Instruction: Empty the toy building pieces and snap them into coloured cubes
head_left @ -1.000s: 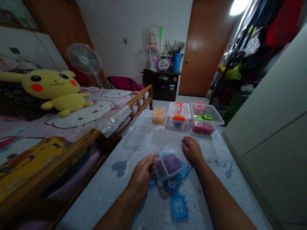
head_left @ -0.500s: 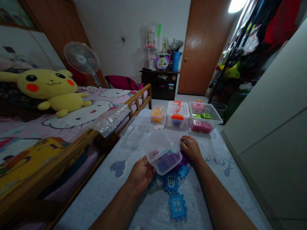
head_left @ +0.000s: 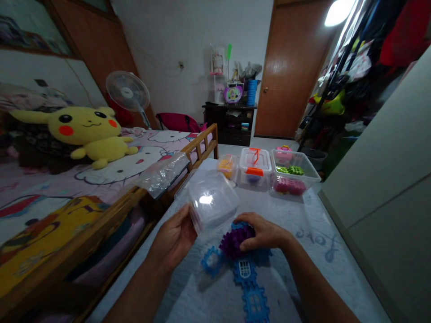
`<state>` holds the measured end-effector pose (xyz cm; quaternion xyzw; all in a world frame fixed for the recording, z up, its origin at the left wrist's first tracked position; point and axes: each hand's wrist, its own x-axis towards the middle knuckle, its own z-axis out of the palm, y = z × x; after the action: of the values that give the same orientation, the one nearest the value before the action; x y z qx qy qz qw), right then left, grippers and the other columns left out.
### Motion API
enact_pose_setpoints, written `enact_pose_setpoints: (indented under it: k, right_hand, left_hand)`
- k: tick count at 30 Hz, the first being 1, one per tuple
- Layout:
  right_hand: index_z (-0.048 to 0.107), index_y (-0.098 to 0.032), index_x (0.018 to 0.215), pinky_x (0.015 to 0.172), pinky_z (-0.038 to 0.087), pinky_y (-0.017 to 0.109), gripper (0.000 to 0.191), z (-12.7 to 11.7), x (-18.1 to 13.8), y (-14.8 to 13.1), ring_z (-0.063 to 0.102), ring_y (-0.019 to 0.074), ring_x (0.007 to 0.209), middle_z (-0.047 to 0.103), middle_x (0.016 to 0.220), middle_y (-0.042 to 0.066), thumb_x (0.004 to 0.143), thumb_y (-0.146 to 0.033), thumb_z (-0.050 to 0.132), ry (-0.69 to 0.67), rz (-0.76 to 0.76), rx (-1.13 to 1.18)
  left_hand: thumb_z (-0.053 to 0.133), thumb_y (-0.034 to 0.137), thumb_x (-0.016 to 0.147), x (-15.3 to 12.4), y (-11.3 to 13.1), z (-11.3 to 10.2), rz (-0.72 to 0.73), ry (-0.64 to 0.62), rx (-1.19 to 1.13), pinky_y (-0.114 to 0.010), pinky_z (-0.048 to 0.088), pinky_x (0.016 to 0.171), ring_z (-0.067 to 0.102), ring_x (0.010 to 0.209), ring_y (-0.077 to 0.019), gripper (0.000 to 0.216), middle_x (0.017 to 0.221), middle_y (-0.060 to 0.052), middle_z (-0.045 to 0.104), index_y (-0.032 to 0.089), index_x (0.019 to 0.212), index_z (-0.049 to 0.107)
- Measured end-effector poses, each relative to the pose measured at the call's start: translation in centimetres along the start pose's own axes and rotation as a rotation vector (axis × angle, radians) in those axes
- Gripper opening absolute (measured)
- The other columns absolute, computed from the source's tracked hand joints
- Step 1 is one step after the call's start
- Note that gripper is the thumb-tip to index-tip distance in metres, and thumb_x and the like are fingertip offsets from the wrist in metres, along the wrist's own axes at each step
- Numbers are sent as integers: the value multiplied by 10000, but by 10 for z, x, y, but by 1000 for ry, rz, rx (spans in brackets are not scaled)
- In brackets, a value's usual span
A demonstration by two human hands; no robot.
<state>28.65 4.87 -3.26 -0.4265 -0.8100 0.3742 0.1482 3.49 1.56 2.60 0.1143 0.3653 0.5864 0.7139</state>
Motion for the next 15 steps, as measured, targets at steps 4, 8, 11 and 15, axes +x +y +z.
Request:
enact_pose_setpoints:
  k: [4,8,11,15]
  right_hand:
    - [665,-244,1136,895,461,370,486,1,1,-4,596,250,999,655,1110,57,652,-267,705,23,23,28]
    - [670,-223,1102,752,491,329,417,2,3,2,616,211,812,682,939,34,687,-264,649,136,85,120]
    - [666,-214,1108,777,488,364,423,1,5,6,616,229,830,686,942,48,709,-353,663,254,120,162]
    - [648,-209,1142,847,488,407,502,3,5,19,628,259,925,692,1031,74,713,-468,678,314,153,366]
  left_hand:
    - [551,92,857,7,38,12,215,-29,62,-226,568,623,659,679,-120,112,813,-28,680,157,905,629]
    - [656,68,730,32,70,34,451,-142,368,-172,504,576,622,658,-94,165,792,13,666,170,837,584]
    - [682,120,695,69,86,52,754,-147,673,-178,466,601,621,695,-105,184,781,21,670,169,829,566]
    - [607,180,777,130,94,65,1054,-80,1176,-255,471,773,634,797,-143,112,862,-18,684,159,887,603]
